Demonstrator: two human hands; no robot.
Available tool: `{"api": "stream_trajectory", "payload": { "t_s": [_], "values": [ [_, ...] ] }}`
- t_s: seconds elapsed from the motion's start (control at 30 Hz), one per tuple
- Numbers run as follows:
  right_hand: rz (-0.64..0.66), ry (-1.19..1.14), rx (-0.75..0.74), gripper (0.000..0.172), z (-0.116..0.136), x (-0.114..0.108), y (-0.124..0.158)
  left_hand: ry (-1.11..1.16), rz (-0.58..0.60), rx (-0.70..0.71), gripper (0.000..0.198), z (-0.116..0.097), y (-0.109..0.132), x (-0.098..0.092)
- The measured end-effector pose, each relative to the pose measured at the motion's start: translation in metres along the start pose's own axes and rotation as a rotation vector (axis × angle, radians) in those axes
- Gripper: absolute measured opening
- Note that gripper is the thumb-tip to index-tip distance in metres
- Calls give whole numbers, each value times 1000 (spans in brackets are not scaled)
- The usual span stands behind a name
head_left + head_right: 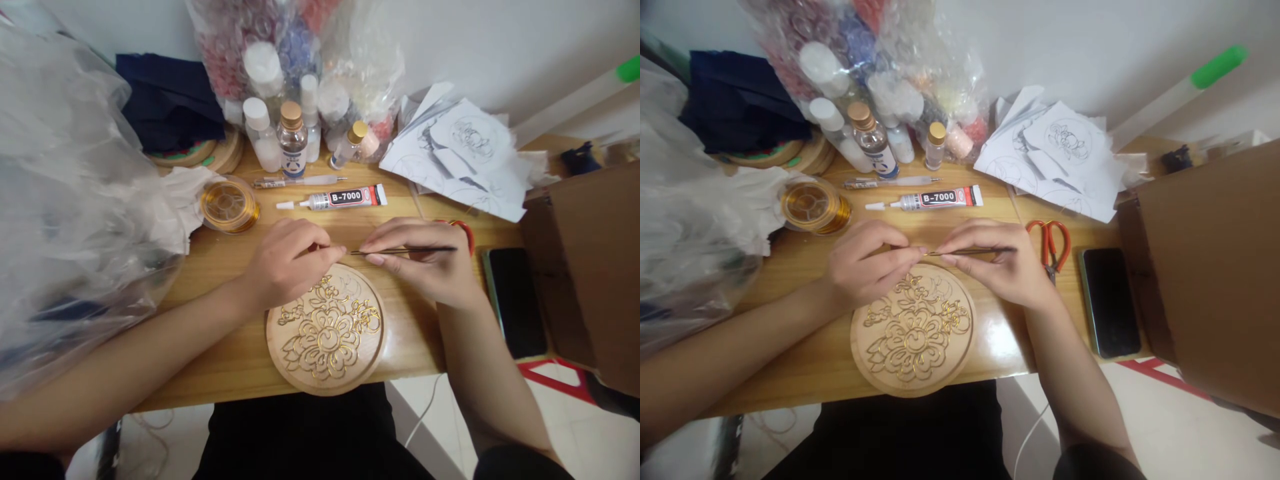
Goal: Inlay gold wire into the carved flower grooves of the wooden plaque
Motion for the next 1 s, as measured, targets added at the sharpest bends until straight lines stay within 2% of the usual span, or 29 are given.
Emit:
{"api": "stream_trajectory", "payload": {
  "t_s": [0.3, 0.57, 0.67, 0.77, 1.0],
  "values": [
    [-8, 16, 2, 19, 1, -1, 1, -9, -3, 12, 10, -2, -1, -1],
    [-21, 64, 19, 16, 1, -3, 0, 55, 22, -79, 6, 12, 4, 2],
    [-69, 91, 26, 13, 1, -9, 1, 159, 160, -225, 11, 28, 5, 15],
    [-120, 111, 32, 12, 0, -15, 1, 250, 322, -303, 17, 36, 8, 29],
    [-171, 164, 46, 9, -4, -18, 2, 220, 395, -361, 8, 40, 12, 34]
  ]
}}
Point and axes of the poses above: each hand's wrist, its own y-axis away from the middle knuckle, its own x-axis out of the palm, z = x × y, the point moved 9 cm from there along -y, towards the middle knuckle, and after that the axes turned 14 degrees about y, right-handed, at the moved point
